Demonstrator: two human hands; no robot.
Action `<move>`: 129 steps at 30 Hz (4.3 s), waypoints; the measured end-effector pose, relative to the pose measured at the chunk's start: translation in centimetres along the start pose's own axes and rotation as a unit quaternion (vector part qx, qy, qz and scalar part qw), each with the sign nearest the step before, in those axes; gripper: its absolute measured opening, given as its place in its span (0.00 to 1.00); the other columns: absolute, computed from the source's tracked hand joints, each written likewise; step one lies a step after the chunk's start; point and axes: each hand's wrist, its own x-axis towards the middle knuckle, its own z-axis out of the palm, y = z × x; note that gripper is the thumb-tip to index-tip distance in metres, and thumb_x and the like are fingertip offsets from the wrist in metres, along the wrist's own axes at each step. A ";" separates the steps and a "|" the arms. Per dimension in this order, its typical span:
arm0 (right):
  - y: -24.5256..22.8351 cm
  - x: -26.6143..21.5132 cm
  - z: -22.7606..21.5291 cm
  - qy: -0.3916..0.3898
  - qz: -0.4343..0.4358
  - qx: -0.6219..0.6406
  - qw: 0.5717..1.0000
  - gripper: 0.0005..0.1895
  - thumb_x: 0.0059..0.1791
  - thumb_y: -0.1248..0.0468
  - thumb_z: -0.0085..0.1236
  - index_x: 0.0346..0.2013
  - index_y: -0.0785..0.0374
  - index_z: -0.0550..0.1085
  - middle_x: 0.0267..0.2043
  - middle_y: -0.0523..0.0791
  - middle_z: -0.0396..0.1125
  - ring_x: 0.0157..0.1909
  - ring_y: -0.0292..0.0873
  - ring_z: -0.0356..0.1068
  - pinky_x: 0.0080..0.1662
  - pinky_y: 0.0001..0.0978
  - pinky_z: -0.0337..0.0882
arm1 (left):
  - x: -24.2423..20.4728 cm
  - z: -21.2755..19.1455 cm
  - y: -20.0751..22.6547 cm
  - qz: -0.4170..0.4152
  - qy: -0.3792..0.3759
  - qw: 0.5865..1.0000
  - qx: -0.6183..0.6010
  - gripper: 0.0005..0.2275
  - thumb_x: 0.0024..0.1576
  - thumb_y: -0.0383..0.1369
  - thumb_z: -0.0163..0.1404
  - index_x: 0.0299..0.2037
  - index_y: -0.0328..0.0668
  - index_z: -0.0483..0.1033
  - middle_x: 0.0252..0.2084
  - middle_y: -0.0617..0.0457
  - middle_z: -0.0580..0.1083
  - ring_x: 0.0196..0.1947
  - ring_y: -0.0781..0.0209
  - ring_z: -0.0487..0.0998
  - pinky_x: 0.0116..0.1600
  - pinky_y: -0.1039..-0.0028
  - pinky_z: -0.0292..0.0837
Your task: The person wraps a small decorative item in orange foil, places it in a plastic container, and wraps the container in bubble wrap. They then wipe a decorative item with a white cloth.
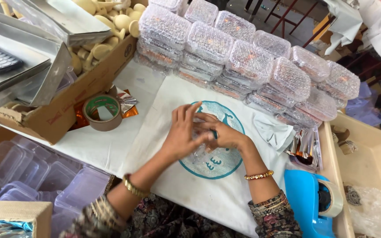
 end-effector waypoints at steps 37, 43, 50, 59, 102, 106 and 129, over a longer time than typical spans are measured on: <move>2.5 -4.9 1.5 0.274 0.001 -0.077 0.959 0.45 0.32 0.40 0.74 0.61 0.51 0.75 0.72 0.44 0.57 0.70 0.52 0.49 0.72 0.48 0.51 | 4.2 0.5 -4.2 0.033 -0.371 0.928 0.001 0.44 0.47 0.51 0.62 0.72 0.43 0.54 0.78 0.34 0.39 0.78 0.31 0.36 0.74 0.44 0.43; 2.5 -5.0 1.8 0.273 0.005 -0.080 0.959 0.46 0.33 0.40 0.73 0.63 0.50 0.74 0.72 0.44 0.56 0.71 0.52 0.49 0.72 0.50 0.50 | 3.6 1.3 -3.8 0.073 -0.311 0.945 0.072 0.39 0.50 0.56 0.58 0.68 0.42 0.60 0.76 0.35 0.49 0.78 0.34 0.39 0.75 0.41 0.37; 2.5 -5.5 1.4 0.235 -0.002 -0.086 0.968 0.49 0.35 0.41 0.72 0.68 0.54 0.70 0.76 0.45 0.51 0.76 0.55 0.43 0.74 0.52 0.48 | 3.4 1.5 -4.1 0.111 -0.305 0.942 0.083 0.29 0.59 0.51 0.50 0.65 0.42 0.65 0.74 0.39 0.55 0.79 0.39 0.41 0.77 0.44 0.37; 2.2 -5.4 1.5 0.215 0.020 -0.082 0.973 0.54 0.31 0.41 0.76 0.68 0.53 0.67 0.76 0.44 0.46 0.76 0.55 0.40 0.73 0.52 0.48 | 4.1 0.5 -4.2 0.067 -0.346 0.936 -0.002 0.27 0.58 0.45 0.52 0.66 0.42 0.66 0.75 0.40 0.55 0.81 0.40 0.38 0.78 0.46 0.38; -13.0 -24.7 4.3 0.507 0.100 -0.252 0.818 0.18 0.45 0.62 0.70 0.49 0.57 0.79 0.52 0.41 0.77 0.54 0.43 0.76 0.57 0.41 0.74 | 4.3 1.9 -3.3 0.137 -0.280 0.939 0.148 0.33 0.51 0.57 0.52 0.64 0.51 0.70 0.74 0.55 0.60 0.76 0.53 0.51 0.74 0.41 0.28; -11.3 -35.1 6.4 0.596 0.227 -0.252 0.728 0.09 0.50 0.59 0.65 0.43 0.56 0.81 0.49 0.39 0.77 0.50 0.40 0.75 0.54 0.40 0.74 | 4.0 2.2 -4.2 0.142 -0.278 0.939 0.146 0.32 0.51 0.56 0.52 0.63 0.50 0.71 0.74 0.55 0.60 0.77 0.53 0.51 0.73 0.39 0.29; -2.7 -40.8 10.2 0.519 0.399 -0.092 0.750 0.12 0.45 0.56 0.67 0.32 0.62 0.81 0.45 0.45 0.63 0.56 0.45 0.58 0.59 0.43 0.59 | 3.7 2.8 -5.4 0.145 -0.266 0.941 0.152 0.35 0.51 0.61 0.47 0.65 0.50 0.68 0.75 0.54 0.58 0.77 0.54 0.47 0.73 0.40 0.30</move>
